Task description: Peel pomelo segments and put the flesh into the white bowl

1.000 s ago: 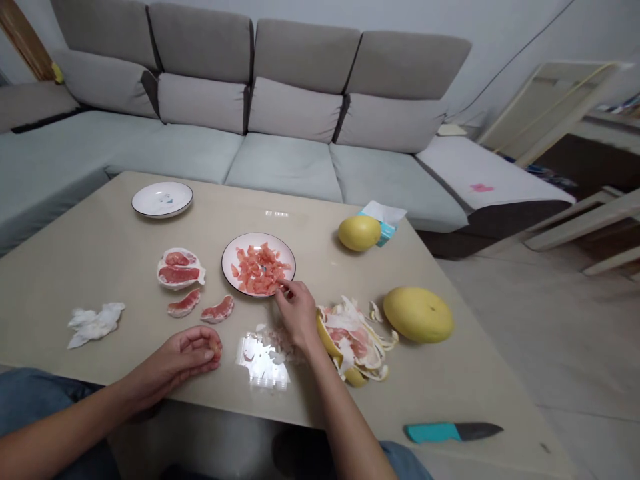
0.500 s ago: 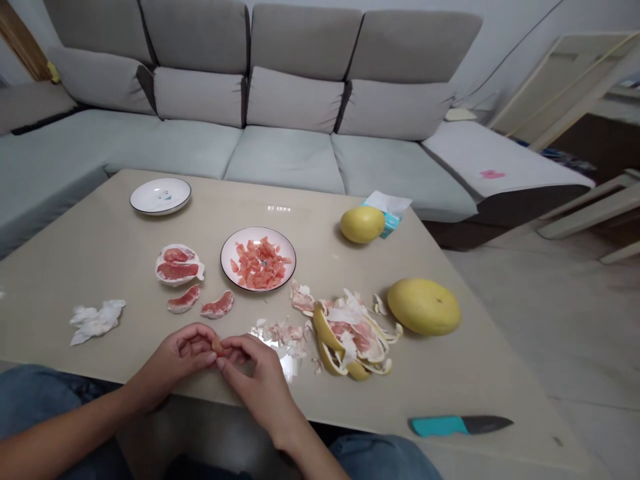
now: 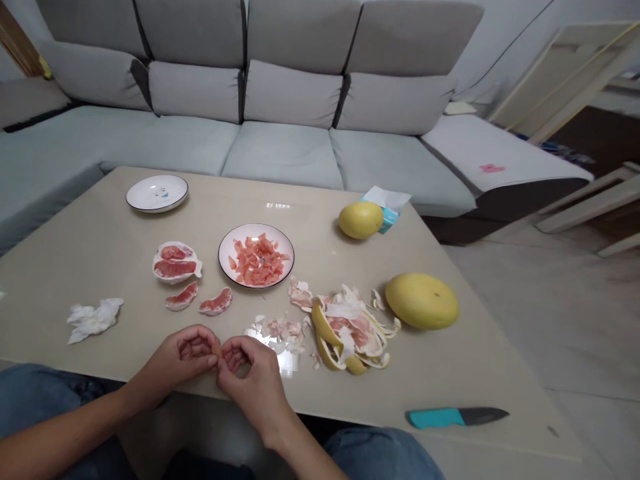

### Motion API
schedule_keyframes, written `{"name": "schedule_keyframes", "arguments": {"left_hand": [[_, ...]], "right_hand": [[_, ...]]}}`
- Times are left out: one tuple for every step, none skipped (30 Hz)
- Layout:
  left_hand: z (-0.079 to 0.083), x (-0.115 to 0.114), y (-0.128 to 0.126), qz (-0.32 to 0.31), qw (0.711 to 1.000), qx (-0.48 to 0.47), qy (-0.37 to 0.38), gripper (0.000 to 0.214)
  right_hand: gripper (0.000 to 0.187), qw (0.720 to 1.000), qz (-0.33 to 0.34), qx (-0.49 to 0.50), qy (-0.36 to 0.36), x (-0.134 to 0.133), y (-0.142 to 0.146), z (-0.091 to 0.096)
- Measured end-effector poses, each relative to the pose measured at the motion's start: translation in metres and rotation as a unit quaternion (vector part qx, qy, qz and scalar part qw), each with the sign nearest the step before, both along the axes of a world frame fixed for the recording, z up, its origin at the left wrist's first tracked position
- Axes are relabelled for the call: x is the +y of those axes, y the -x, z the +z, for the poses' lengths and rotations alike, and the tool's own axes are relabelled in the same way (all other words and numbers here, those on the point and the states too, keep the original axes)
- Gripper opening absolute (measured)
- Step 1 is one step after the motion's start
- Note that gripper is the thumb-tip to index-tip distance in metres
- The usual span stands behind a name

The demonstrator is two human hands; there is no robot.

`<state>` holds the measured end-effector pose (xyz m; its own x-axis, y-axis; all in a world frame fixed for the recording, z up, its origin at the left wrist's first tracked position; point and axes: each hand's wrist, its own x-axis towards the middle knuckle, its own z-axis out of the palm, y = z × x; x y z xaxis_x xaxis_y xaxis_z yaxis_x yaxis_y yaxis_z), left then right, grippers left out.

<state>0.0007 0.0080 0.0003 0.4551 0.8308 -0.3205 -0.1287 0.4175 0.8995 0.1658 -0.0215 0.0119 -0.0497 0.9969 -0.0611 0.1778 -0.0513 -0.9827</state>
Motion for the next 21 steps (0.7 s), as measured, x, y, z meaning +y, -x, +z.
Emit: {"name": "schedule_keyframes", "arguments": {"left_hand": [[-0.001, 0.0, 0.0, -0.003, 1.0, 0.002, 0.001, 0.021], [-0.002, 0.0, 0.0, -0.004, 1.0, 0.003, 0.003, 0.021], [-0.002, 0.0, 0.0, -0.006, 1.0, 0.004, 0.005, 0.021], [-0.003, 0.001, 0.0, -0.007, 1.0, 0.004, 0.008, 0.022], [-0.003, 0.001, -0.001, -0.008, 1.0, 0.004, 0.011, 0.022], [-0.003, 0.002, -0.001, -0.009, 1.0, 0.002, 0.014, 0.023], [-0.002, 0.002, -0.002, -0.011, 1.0, 0.001, 0.019, 0.023], [-0.001, 0.003, -0.002, -0.015, 1.0, -0.001, 0.026, 0.024], [0.001, 0.003, -0.002, -0.02, 0.999, -0.002, 0.037, 0.024], [0.003, 0.004, -0.002, -0.026, 0.998, -0.004, 0.05, 0.025], [0.005, 0.004, -0.001, -0.034, 0.997, -0.006, 0.066, 0.025], [0.007, 0.004, 0.0, -0.044, 0.996, -0.009, 0.081, 0.025], [0.009, 0.004, 0.001, -0.052, 0.994, -0.013, 0.094, 0.025], [0.01, 0.005, 0.002, -0.061, 0.993, -0.017, 0.103, 0.024], [0.011, 0.005, 0.003, -0.069, 0.991, -0.021, 0.109, 0.023], [0.012, 0.005, 0.004, -0.077, 0.99, -0.025, 0.113, 0.022], [0.012, 0.006, 0.005, -0.083, 0.989, -0.027, 0.117, 0.021], [0.012, 0.006, 0.006, -0.089, 0.988, -0.027, 0.12, 0.021], [0.012, 0.007, 0.007, -0.092, 0.988, -0.026, 0.121, 0.021], [0.011, 0.008, 0.007, -0.093, 0.988, -0.025, 0.12, 0.021], [0.01, 0.008, 0.007, -0.09, 0.989, -0.025, 0.115, 0.021]], "right_hand": [[0.008, 1.0, 0.0, -0.001, 0.005, 0.0, 0.0, 0.0], [0.009, 1.0, 0.0, -0.002, 0.011, 0.0, 0.001, -0.001], [0.009, 1.0, -0.001, -0.002, 0.018, -0.001, 0.001, -0.001], [0.009, 1.0, -0.002, -0.003, 0.025, -0.001, 0.001, -0.002], [0.009, 0.999, -0.003, -0.004, 0.034, -0.001, 0.002, -0.002], [0.009, 0.999, -0.004, -0.003, 0.042, -0.001, 0.002, -0.002], [0.009, 0.999, -0.004, 0.002, 0.051, 0.0, 0.001, -0.001], [0.009, 0.998, -0.001, 0.011, 0.062, 0.0, 0.001, -0.001], [0.009, 0.997, 0.005, 0.023, 0.074, 0.001, 0.0, -0.001], [0.009, 0.995, 0.014, 0.038, 0.089, 0.002, -0.002, -0.001], [0.009, 0.993, 0.024, 0.054, 0.104, 0.003, -0.004, -0.001], [0.01, 0.99, 0.036, 0.069, 0.119, 0.004, -0.006, -0.001], [0.01, 0.986, 0.047, 0.083, 0.133, 0.005, -0.008, -0.001], [0.01, 0.983, 0.057, 0.094, 0.146, 0.006, -0.01, -0.001], [0.011, 0.98, 0.066, 0.103, 0.156, 0.007, -0.012, -0.002], [0.011, 0.978, 0.075, 0.109, 0.163, 0.007, -0.014, -0.002], [0.012, 0.976, 0.084, 0.113, 0.168, 0.008, -0.016, -0.003], [0.012, 0.974, 0.092, 0.114, 0.171, 0.008, -0.017, -0.003], [0.013, 0.974, 0.098, 0.112, 0.173, 0.008, -0.018, -0.002], [0.014, 0.973, 0.102, 0.11, 0.174, 0.008, -0.018, -0.001], [0.015, 0.973, 0.104, 0.109, 0.175, 0.008, -0.018, 0.0]]}}
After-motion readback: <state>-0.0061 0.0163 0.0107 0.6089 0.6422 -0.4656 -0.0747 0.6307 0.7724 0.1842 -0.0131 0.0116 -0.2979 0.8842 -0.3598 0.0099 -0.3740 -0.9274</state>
